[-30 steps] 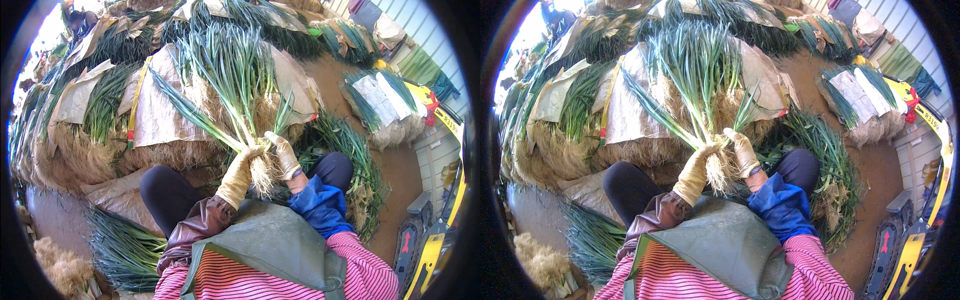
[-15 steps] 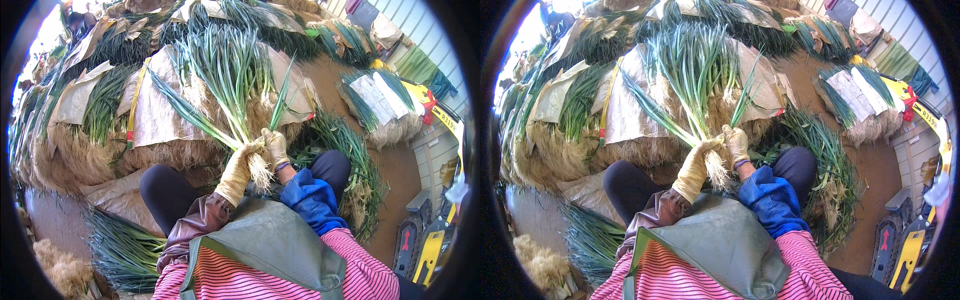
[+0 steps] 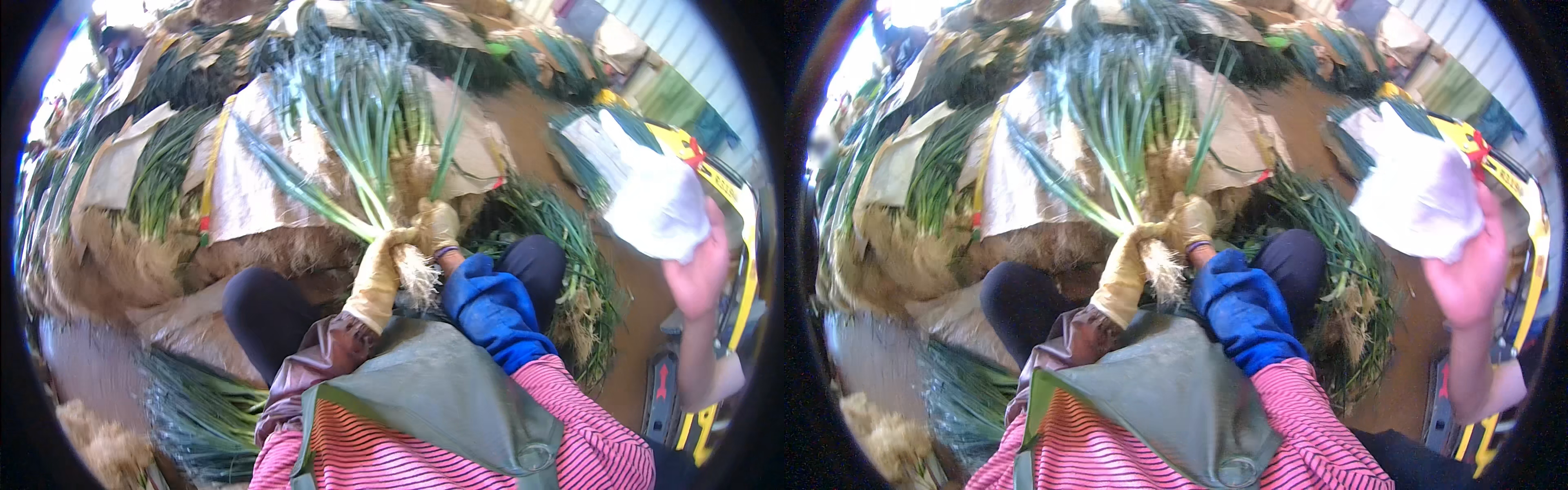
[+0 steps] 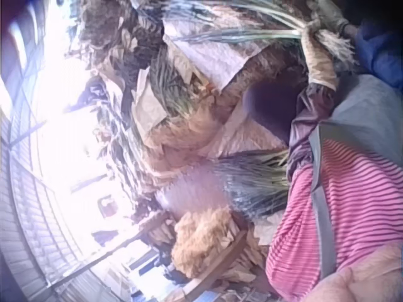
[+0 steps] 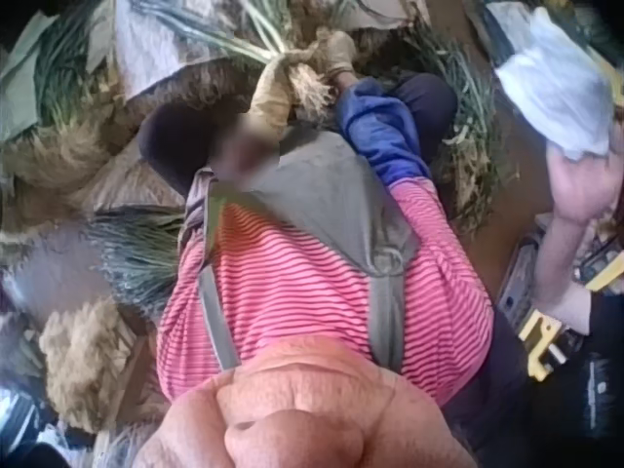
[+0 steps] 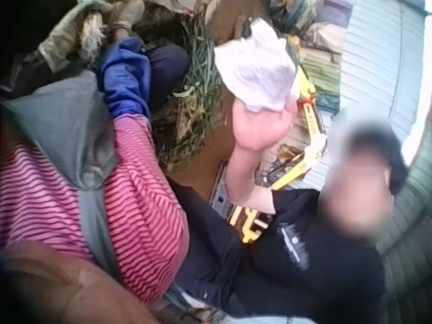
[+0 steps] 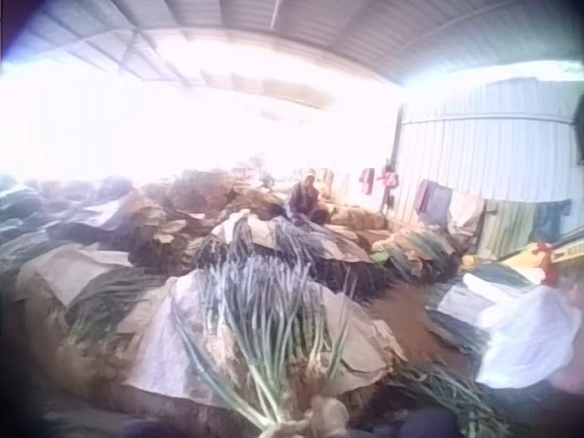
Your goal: The person sits on the floor and repeatedly picks up bunches of green onions, removes roots and lower leaves by hand, and places the cleaned bunches into a pile. The person wears gloves and an apron while working in a covered market area.
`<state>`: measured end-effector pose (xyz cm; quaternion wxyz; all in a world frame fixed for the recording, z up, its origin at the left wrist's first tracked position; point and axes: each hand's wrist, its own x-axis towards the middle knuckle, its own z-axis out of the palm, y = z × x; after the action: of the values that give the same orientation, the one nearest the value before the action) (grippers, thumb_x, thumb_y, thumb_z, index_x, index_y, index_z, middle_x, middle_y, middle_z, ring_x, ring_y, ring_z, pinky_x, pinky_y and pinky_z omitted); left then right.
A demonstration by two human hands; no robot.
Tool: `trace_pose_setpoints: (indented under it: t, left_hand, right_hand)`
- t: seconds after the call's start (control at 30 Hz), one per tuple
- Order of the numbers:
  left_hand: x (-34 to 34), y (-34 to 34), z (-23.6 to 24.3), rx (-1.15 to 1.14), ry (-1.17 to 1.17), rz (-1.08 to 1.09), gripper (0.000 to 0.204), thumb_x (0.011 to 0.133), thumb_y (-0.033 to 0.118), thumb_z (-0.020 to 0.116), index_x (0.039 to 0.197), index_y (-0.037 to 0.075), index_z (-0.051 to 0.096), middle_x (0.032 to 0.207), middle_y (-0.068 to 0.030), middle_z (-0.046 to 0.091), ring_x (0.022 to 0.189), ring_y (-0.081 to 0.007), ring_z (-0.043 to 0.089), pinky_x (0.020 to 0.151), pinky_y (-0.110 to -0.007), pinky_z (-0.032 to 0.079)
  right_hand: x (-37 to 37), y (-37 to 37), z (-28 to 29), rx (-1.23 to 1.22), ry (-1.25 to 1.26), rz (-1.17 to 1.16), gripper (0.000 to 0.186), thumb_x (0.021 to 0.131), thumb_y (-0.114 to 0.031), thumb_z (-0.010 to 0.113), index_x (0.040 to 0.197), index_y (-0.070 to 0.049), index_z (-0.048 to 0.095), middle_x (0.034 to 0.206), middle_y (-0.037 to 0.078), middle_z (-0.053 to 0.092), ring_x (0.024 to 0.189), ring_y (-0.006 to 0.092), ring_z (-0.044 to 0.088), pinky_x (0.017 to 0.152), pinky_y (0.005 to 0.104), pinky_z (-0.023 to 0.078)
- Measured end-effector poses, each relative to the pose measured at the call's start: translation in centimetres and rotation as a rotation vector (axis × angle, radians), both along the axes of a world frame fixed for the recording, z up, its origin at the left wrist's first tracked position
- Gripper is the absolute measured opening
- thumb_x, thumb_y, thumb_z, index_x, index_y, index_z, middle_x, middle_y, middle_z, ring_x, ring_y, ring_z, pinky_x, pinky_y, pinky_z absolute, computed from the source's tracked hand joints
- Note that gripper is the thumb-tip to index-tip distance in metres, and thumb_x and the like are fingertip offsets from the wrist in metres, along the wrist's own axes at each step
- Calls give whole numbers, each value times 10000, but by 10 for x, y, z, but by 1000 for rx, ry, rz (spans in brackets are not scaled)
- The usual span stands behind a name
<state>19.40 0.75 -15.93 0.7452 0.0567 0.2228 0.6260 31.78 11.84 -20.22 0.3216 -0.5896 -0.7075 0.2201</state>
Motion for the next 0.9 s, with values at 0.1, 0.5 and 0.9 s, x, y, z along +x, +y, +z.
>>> trace_pose_setpoints:
  t: [0.1, 0.5, 0.9]
  left_hand:
    - [0, -15, 22, 28, 213, 124, 215, 822, 174, 616, 947, 6, 665, 885, -75, 669, 826, -178, 622, 786, -290, 488]
    - [-9, 7, -15, 107, 25, 78, 261, 863, 193, 563, 974, -29, 642, 925, -119, 678, 871, -229, 634, 859, -355, 492]
    - [-14, 7, -16, 0, 27, 90, 278, 868, 181, 556, 1004, -50, 628, 924, -133, 673, 831, -236, 644, 808, -341, 520]
  right_hand:
    - [-10, -16, 38, 219, -429, 114, 382, 723, -493, 664, 657, -118, 634, 636, 151, 606, 578, 344, 596, 557, 442, 482]
    - [-12, -4, 7, -354, 637, 103, 338, 904, -324, 608, 754, -24, 649, 677, 46, 652, 531, 109, 549, 484, 267, 440]
    - [-14, -5, -8, -435, 496, 106, 354, 903, -339, 618, 865, 13, 639, 726, 17, 611, 632, 102, 517, 590, 274, 447]
